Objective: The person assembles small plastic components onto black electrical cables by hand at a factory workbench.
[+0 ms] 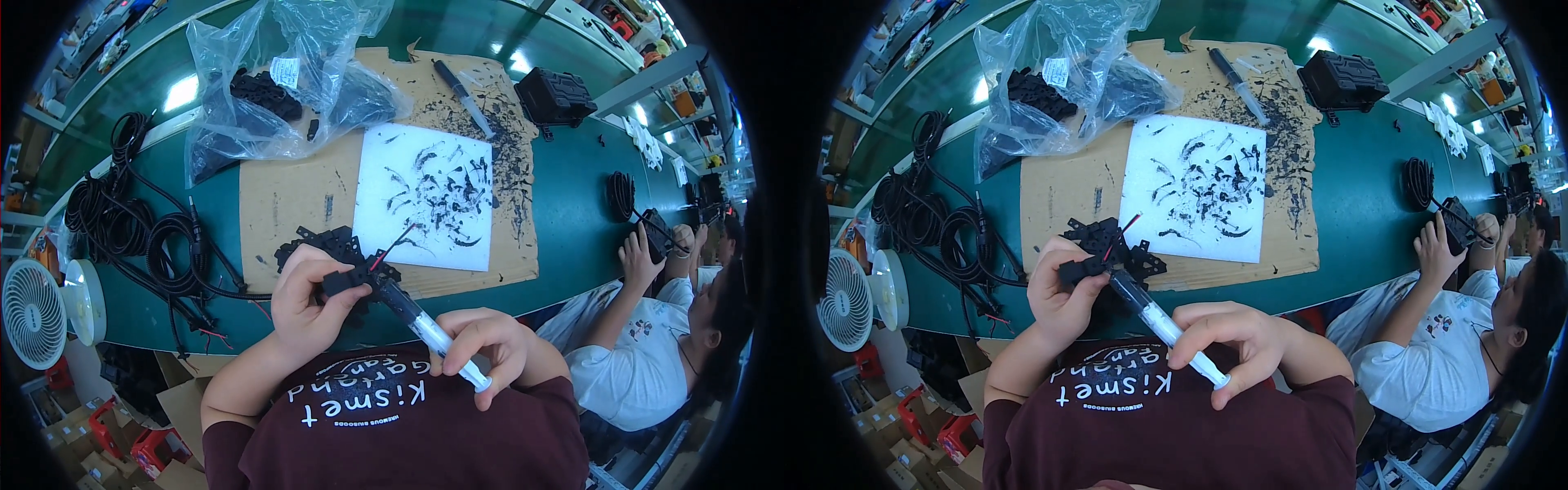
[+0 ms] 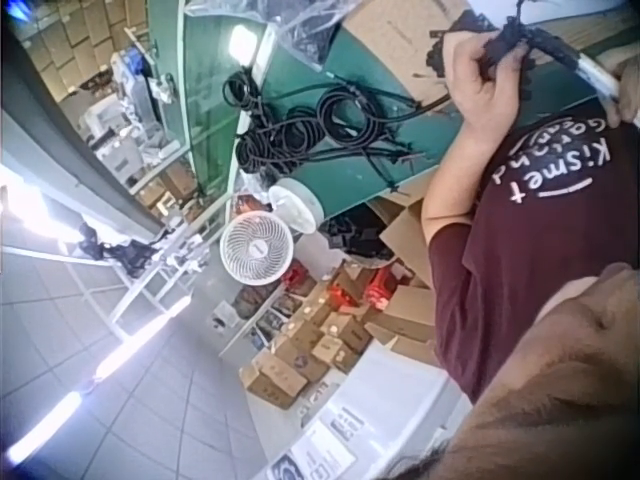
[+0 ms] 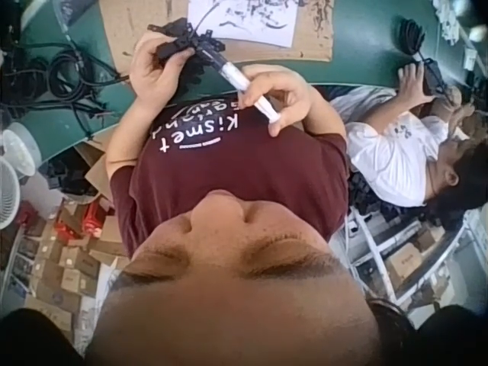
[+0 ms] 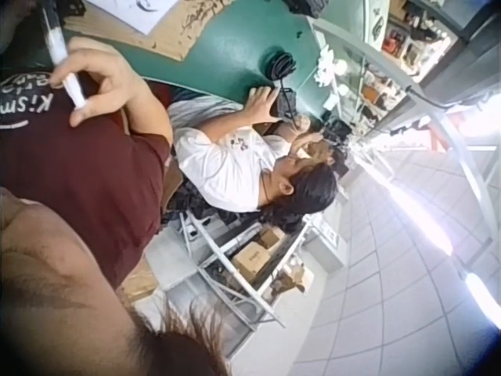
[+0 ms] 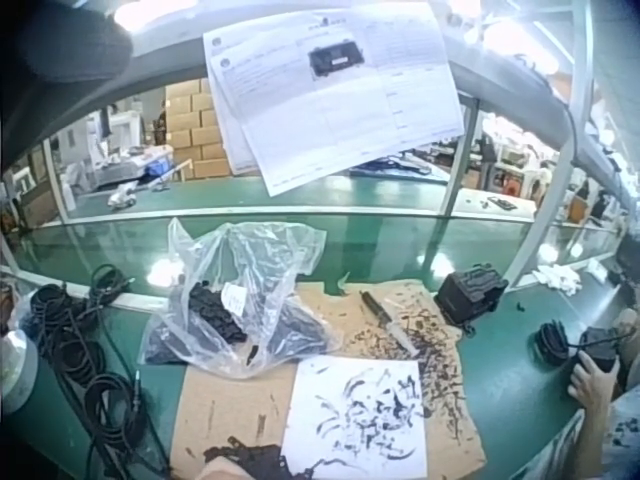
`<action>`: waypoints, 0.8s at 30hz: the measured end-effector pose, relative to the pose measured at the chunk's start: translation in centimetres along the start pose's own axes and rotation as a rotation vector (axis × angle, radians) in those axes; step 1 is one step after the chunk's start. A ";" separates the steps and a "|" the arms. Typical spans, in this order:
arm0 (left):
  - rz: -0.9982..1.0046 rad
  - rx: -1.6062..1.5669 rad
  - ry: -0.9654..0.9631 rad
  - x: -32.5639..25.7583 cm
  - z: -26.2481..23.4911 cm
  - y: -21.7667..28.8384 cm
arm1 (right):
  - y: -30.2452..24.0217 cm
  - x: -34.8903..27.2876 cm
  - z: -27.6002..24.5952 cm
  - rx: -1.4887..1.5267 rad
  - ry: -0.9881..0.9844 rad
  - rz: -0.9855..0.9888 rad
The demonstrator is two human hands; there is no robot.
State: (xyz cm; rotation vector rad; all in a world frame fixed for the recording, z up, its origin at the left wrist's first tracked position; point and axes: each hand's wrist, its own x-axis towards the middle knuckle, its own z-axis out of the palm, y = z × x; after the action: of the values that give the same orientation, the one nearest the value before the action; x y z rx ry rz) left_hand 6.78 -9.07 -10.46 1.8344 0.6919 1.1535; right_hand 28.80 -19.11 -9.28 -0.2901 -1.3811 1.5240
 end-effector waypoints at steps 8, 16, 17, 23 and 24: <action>0.018 -0.012 -0.032 -0.3 -0.2 -0.4 | -0.1 -0.3 0.0 0.151 0.018 0.007; 0.130 0.073 -0.059 0.0 -0.7 -0.1 | -0.1 -0.2 0.1 0.215 0.011 -0.008; 0.135 0.076 -0.060 0.1 -0.7 -0.1 | -0.2 -0.1 0.2 0.224 0.013 -0.007; 0.162 0.077 -0.055 0.2 -0.7 -0.2 | -0.4 -0.1 0.2 0.187 0.005 0.003; 0.195 0.080 -0.048 0.2 -0.7 -0.3 | -0.4 -0.1 0.2 0.188 0.005 0.002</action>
State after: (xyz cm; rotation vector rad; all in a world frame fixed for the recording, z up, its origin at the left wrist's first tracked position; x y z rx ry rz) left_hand 6.24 -8.54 -10.48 2.0260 0.5477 1.2172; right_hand 28.91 -19.38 -8.88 -0.1788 -1.2238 1.6406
